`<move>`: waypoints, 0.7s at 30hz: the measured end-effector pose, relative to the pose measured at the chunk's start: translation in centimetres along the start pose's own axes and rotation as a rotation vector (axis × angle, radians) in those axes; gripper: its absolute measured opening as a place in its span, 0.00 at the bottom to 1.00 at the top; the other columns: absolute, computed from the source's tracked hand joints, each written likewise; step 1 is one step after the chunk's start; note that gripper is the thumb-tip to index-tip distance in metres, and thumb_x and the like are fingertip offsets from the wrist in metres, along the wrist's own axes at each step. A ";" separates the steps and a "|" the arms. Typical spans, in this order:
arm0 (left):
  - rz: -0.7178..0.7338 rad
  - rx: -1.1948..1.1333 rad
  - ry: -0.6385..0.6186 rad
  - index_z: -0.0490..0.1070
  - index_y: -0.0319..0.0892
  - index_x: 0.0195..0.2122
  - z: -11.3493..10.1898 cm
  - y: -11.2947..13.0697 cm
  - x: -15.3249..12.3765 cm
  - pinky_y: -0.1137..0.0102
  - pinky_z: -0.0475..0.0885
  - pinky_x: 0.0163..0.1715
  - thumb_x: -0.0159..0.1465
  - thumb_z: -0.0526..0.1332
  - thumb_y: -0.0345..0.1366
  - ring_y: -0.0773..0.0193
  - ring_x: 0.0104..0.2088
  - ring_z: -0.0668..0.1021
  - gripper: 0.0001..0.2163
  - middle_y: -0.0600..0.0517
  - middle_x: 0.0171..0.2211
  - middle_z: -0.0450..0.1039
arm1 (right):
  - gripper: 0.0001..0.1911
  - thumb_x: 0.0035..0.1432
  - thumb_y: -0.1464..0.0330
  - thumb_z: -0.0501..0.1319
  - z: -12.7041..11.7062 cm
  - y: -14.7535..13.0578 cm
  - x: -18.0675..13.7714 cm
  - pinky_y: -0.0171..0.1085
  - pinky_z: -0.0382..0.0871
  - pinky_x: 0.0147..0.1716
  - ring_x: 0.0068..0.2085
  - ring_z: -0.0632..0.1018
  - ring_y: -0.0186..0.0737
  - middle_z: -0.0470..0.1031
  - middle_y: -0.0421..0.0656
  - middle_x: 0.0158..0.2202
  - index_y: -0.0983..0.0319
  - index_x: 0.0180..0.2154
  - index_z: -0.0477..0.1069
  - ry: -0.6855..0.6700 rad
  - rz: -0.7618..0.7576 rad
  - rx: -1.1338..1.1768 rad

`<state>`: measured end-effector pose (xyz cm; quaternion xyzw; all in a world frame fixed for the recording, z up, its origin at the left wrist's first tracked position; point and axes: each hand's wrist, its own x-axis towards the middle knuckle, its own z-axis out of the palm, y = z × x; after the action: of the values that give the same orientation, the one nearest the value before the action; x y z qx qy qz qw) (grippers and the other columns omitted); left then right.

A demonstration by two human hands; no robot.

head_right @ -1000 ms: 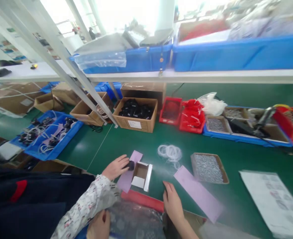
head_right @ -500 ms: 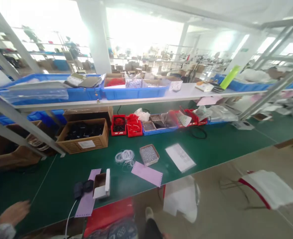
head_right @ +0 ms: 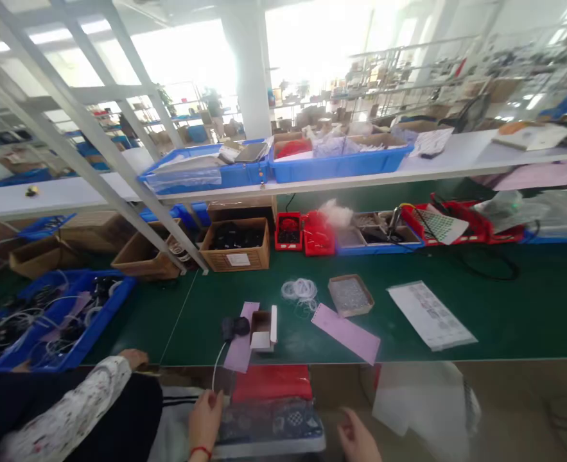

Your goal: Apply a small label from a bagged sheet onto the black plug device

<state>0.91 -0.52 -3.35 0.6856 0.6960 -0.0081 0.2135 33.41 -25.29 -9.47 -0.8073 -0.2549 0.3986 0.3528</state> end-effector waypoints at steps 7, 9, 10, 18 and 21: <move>0.330 0.039 0.177 0.65 0.37 0.53 -4.7 5.1 7.3 0.55 0.69 0.49 0.66 0.59 0.40 0.44 0.53 0.72 0.17 0.38 0.53 0.69 | 0.31 0.61 0.67 0.49 5.5 -16.7 3.0 0.46 0.74 0.45 0.41 0.78 0.49 0.75 0.50 0.43 0.66 0.65 0.59 -0.121 -0.476 -0.343; 0.443 0.074 0.162 0.60 0.37 0.60 -5.4 6.7 9.3 0.53 0.66 0.53 0.66 0.58 0.38 0.42 0.58 0.68 0.22 0.37 0.59 0.65 | 0.32 0.62 0.72 0.52 7.1 -21.0 2.7 0.44 0.75 0.41 0.39 0.79 0.48 0.76 0.46 0.38 0.63 0.67 0.56 -0.234 -0.495 -0.402; 0.498 0.093 0.144 0.57 0.37 0.64 -5.6 7.4 10.2 0.52 0.64 0.55 0.66 0.58 0.37 0.42 0.60 0.67 0.25 0.37 0.61 0.64 | 0.34 0.62 0.74 0.54 7.9 -22.9 2.7 0.43 0.75 0.42 0.39 0.79 0.47 0.76 0.46 0.39 0.62 0.69 0.53 -0.262 -0.489 -0.428; 0.644 0.267 -0.026 0.67 0.29 0.56 -4.1 10.7 15.4 0.47 0.60 0.58 0.60 0.60 0.27 0.38 0.59 0.69 0.22 0.31 0.55 0.71 | 0.38 0.61 0.80 0.58 11.1 -28.4 7.8 0.47 0.79 0.36 0.40 0.82 0.54 0.77 0.56 0.43 0.66 0.70 0.50 -0.145 -0.374 -0.968; 0.624 0.310 -0.044 0.72 0.33 0.49 -4.2 11.5 16.0 0.50 0.62 0.56 0.60 0.60 0.30 0.42 0.55 0.73 0.16 0.35 0.49 0.75 | 0.29 0.64 0.82 0.52 10.7 -27.1 9.8 0.45 0.79 0.34 0.38 0.83 0.52 0.79 0.55 0.39 0.67 0.65 0.59 -0.128 -0.325 -0.973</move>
<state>11.19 16.64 -1.26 0.8892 0.4386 -0.0626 0.1141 26.49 2.22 2.30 -0.8020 -0.5539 0.2226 -0.0223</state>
